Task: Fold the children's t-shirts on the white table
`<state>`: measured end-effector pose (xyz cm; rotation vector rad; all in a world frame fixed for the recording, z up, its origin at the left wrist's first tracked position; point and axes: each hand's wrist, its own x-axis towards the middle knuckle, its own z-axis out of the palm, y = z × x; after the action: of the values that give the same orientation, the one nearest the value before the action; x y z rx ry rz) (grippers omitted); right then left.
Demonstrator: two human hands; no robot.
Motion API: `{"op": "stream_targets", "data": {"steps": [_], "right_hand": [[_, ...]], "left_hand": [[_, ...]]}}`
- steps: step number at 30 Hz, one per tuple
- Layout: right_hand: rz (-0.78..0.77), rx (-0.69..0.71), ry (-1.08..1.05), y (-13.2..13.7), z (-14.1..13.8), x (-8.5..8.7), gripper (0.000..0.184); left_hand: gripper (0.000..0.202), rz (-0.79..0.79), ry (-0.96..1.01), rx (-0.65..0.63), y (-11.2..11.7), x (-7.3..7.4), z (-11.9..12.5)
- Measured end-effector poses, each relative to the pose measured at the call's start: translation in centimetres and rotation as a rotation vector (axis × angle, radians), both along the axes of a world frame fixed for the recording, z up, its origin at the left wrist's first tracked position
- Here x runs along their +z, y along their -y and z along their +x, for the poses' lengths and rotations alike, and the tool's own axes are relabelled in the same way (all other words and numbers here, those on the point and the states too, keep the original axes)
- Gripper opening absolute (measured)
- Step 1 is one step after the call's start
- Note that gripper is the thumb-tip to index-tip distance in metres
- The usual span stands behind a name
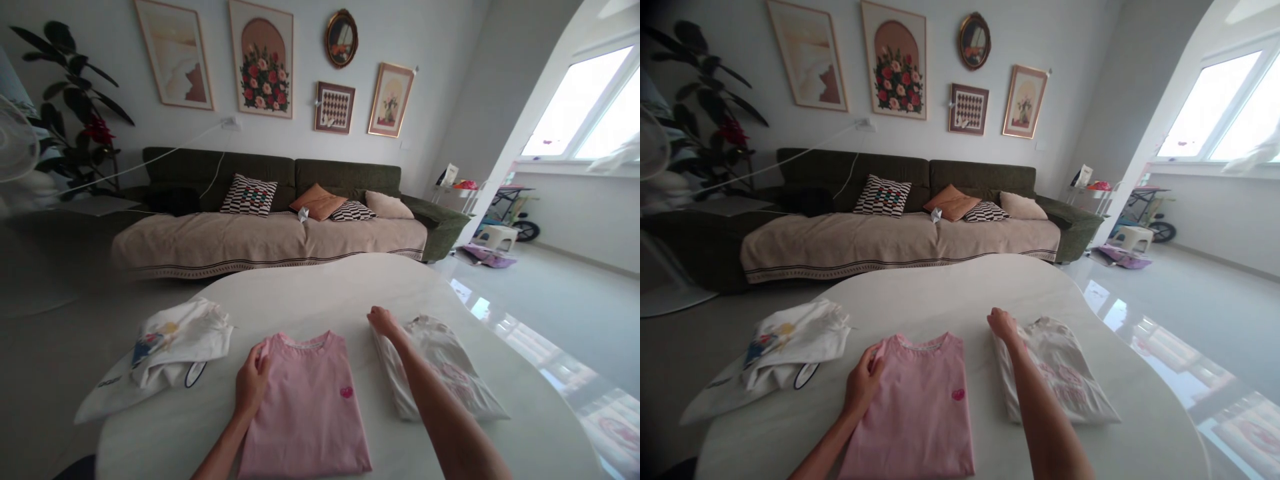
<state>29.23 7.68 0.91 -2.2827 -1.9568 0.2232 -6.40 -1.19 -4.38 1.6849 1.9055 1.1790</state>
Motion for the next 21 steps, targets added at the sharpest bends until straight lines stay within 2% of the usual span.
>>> {"op": "stream_targets", "data": {"steps": [2, 7, 12, 16, 21], "right_hand": [[0.039, -0.006, 0.029, 0.6, -1.0, -0.7, 0.028], [0.205, -0.076, 0.056, 2.7, -2.6, -2.3, 0.052], [0.230, -0.033, -0.067, 4.4, -3.7, -2.4, 0.055], [0.304, -0.095, -0.381, 7.5, -7.2, -2.4, 0.052], [0.212, -0.157, -0.663, 11.8, -11.4, -4.1, 0.038]], "left_hand": [[0.037, 0.000, 0.000, -0.006, -0.1, -0.2, -0.1], [0.035, -0.006, 0.011, -0.013, -0.1, -0.2, -0.2], [0.034, -0.018, 0.017, 0.003, 0.0, 0.3, 0.0], [0.034, -0.017, 0.044, -0.009, 0.2, 0.3, 0.0], [0.036, -0.100, 0.208, 0.021, -0.1, 0.5, 0.1]]}}
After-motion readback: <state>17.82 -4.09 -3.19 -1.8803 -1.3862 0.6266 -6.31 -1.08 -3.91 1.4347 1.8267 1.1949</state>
